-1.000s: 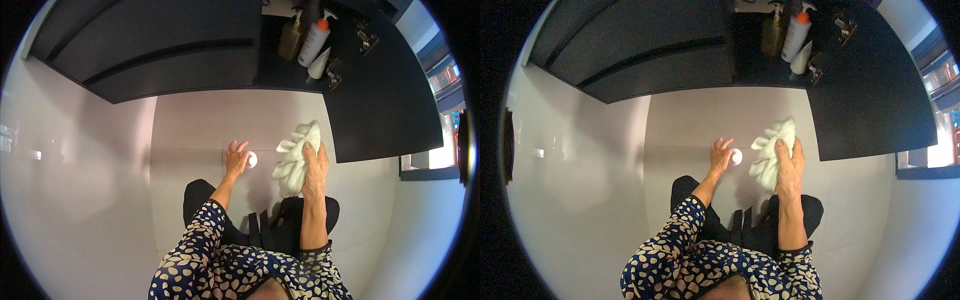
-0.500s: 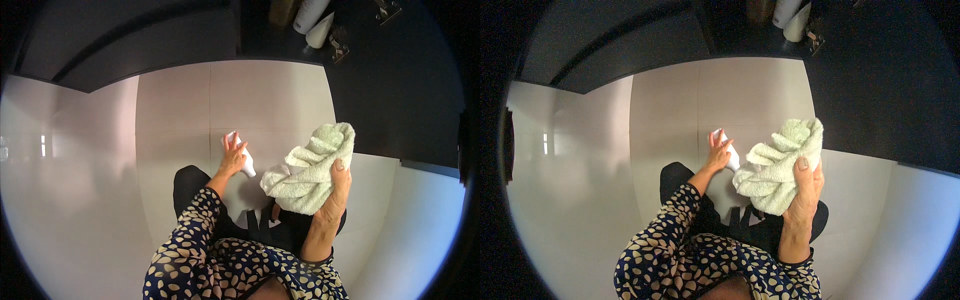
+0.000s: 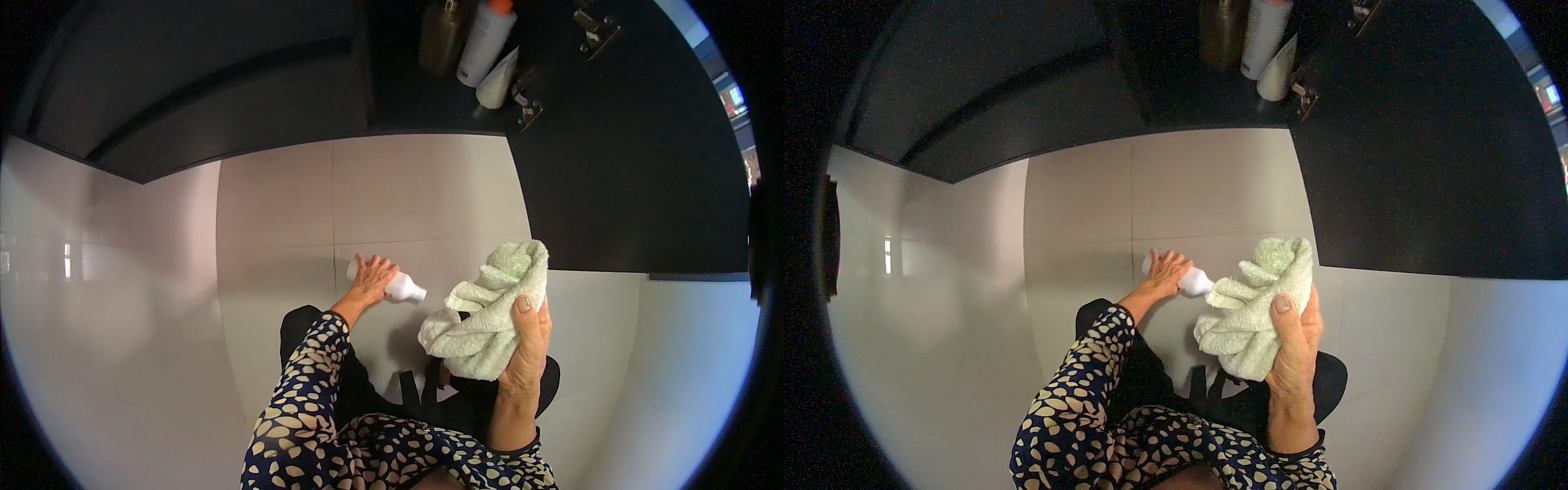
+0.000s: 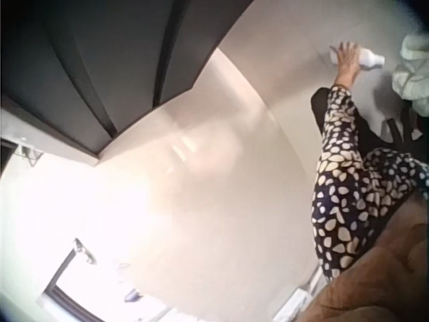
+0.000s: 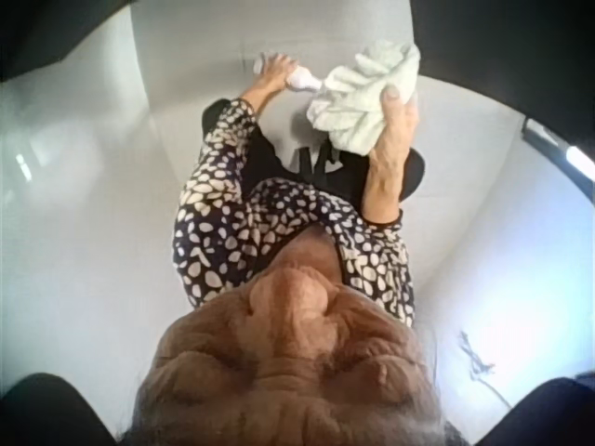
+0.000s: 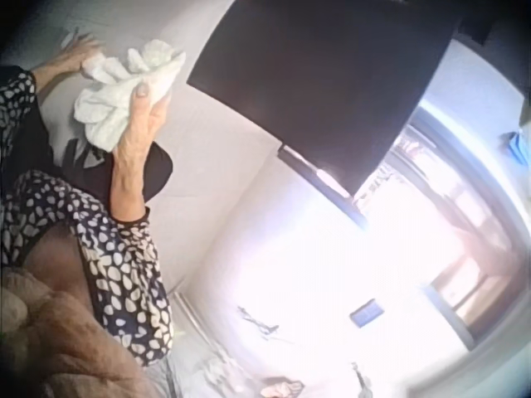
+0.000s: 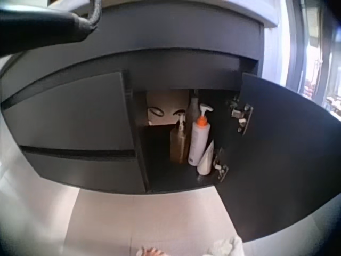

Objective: The person cleans a bathroom vanity area using a white cloth. They wipe the exterior of a cabinet door, then clean the sink basin and countertop. The person handles several items, including a green soap dispenser, a ceramic jar with a wooden lid, and a metal bowl, wiping each one individually before placing them back. They also wipe the wall area near the window.

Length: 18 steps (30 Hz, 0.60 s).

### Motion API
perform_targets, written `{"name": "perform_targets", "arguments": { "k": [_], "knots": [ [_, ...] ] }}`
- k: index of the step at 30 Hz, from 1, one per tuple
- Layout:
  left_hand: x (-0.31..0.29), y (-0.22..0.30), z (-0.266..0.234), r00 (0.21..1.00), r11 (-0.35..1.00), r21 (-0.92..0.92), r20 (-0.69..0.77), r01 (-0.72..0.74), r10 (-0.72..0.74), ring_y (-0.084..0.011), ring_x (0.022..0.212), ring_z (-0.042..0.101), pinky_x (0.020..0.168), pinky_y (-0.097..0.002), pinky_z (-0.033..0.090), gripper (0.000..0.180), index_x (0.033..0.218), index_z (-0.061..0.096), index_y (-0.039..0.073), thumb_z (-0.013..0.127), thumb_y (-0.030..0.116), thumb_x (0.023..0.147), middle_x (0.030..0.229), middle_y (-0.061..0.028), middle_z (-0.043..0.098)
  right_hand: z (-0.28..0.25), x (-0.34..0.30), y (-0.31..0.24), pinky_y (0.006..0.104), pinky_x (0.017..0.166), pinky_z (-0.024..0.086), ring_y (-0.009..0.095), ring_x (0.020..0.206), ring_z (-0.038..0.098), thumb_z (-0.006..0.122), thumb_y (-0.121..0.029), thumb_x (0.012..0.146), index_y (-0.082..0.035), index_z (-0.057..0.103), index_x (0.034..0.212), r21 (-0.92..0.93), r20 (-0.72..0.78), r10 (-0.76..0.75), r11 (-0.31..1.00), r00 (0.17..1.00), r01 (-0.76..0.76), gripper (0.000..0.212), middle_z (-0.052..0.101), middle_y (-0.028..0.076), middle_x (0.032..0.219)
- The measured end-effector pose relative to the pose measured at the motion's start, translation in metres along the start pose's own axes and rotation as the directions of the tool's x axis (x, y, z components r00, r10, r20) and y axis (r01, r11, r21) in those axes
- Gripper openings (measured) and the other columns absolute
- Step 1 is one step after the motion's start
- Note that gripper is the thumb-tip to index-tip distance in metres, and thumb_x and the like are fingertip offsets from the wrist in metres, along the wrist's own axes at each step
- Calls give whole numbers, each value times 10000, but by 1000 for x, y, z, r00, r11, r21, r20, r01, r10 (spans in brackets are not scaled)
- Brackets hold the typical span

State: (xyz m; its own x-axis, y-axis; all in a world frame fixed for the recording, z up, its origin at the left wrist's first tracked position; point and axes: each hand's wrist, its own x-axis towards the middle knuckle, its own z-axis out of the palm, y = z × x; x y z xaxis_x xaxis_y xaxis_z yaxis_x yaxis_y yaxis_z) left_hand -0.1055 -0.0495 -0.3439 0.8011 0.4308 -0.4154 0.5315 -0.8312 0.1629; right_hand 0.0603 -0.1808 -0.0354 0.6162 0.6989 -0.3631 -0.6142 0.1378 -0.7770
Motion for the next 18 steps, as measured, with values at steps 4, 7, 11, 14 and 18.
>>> {"name": "perform_targets", "arguments": {
  "k": [4,7,11,14,18],
  "knots": [
    [-17,-2,-29,899,661,-663,40,350,-436,-300,1020,541,922,-480,430,680,1164,473,87,763,298,586,1090,-103,566,9,8,-2,379,831,537,253,991,606,562,-167,897,46,382,1293,-6,66,-34,999,997,34,484,548,180,1158],
    [-36,1,-74,910,384,-915,-45,128,-412,-300,979,577,876,-385,463,694,1155,458,28,768,254,578,1057,-137,586,15,20,1,380,807,547,264,986,610,544,-164,907,32,389,1291,14,79,-81,997,994,80,458,547,186,1159],
    [-67,14,-131,911,131,-970,-236,-202,-337,-208,932,598,838,-362,484,690,1186,450,25,791,184,607,1028,-110,601,24,36,15,355,771,547,243,961,618,506,-161,933,14,379,1302,7,143,-127,992,981,128,428,566,186,1150],
    [-87,37,-178,895,-86,-941,-279,-327,-348,-166,905,594,819,-334,494,694,1204,447,22,797,213,635,1012,-85,600,35,38,31,358,826,500,231,1032,569,481,-214,951,8,425,1282,-242,231,-140,950,963,196,402,509,174,1230],
    [-91,51,-184,850,-209,-871,-336,-444,-405,-158,919,587,812,-326,499,717,1184,462,-11,820,312,653,1024,-89,598,46,38,55,395,920,421,282,1123,499,505,-293,932,4,455,1291,-633,472,-371,489,800,600,468,423,189,1305]
  ]
}}
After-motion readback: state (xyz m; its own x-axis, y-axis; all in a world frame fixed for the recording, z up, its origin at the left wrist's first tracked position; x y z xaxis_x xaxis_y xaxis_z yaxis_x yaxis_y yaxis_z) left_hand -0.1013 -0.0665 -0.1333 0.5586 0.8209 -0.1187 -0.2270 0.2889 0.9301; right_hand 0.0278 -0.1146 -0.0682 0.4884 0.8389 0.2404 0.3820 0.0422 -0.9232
